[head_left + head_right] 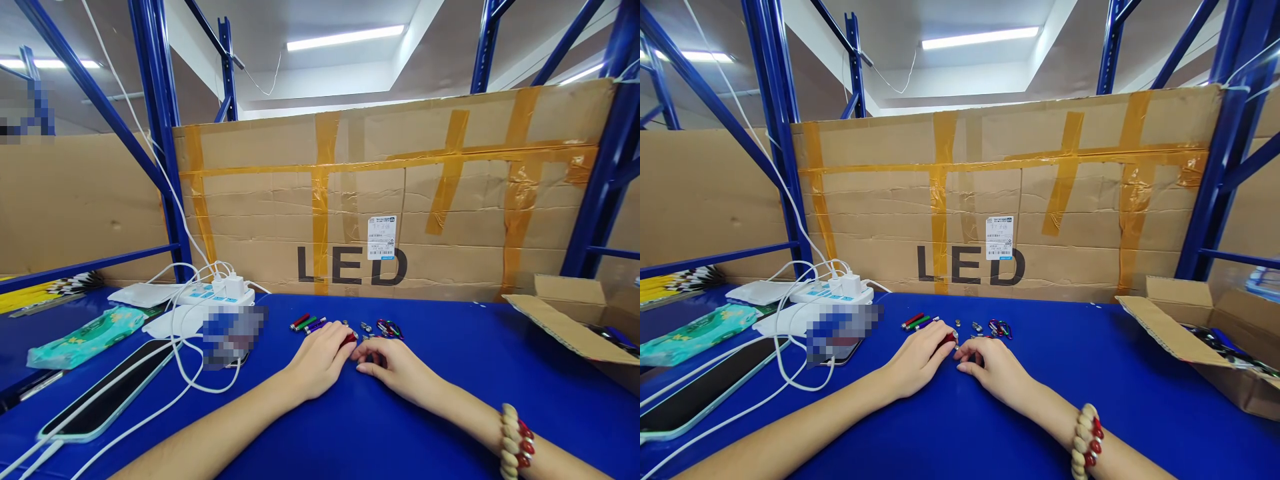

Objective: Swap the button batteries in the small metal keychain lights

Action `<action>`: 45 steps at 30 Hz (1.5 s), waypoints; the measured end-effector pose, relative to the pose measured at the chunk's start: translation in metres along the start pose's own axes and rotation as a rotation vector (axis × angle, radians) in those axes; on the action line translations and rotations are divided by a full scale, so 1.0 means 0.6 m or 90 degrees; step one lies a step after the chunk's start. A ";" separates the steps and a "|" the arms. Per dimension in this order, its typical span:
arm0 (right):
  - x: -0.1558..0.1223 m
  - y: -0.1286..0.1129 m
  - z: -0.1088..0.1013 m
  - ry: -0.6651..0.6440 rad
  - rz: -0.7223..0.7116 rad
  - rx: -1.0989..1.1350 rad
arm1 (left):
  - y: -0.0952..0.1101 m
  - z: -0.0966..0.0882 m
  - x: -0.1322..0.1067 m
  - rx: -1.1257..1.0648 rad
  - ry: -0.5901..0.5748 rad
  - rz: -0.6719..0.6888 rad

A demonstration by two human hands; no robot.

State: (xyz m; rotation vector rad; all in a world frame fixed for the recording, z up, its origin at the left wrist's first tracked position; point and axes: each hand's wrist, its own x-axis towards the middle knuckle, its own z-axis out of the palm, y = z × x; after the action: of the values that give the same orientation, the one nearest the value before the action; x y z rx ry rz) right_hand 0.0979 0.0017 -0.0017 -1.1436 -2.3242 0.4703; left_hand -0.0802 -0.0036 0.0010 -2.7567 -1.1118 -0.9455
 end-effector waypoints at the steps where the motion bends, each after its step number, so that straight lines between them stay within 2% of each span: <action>1: 0.000 0.001 0.000 0.004 -0.001 -0.003 | 0.000 0.000 0.000 -0.001 -0.001 -0.001; 11: -0.005 0.005 -0.003 0.065 0.001 -0.133 | -0.001 0.003 0.000 0.015 0.032 -0.036; 13: -0.005 0.005 -0.004 0.132 -0.006 -0.122 | 0.000 0.003 0.000 0.016 0.034 -0.036; 17: -0.005 0.005 -0.007 0.320 -0.065 -0.047 | 0.001 0.000 0.000 0.010 0.043 -0.017; 20: -0.006 0.001 -0.006 0.379 -0.150 0.005 | 0.002 -0.002 0.000 0.004 0.049 0.008; 23: -0.007 -0.006 -0.005 0.370 -0.187 0.024 | 0.003 -0.003 -0.001 0.005 0.046 0.033; 31: -0.009 -0.014 -0.012 0.296 -0.149 0.053 | 0.002 -0.005 -0.002 0.010 0.003 0.045; 39: -0.008 -0.006 -0.009 0.194 -0.187 -0.004 | -0.007 -0.004 -0.006 0.020 -0.026 0.050; 45: -0.008 0.003 -0.008 0.158 -0.164 -0.027 | -0.010 0.001 -0.007 0.042 -0.040 0.055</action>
State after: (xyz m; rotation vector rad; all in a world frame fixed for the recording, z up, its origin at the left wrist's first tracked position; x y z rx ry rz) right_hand 0.1044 -0.0008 0.0000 -0.8494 -2.2291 0.1742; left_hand -0.0858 -0.0017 -0.0028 -2.7734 -1.0039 -0.8043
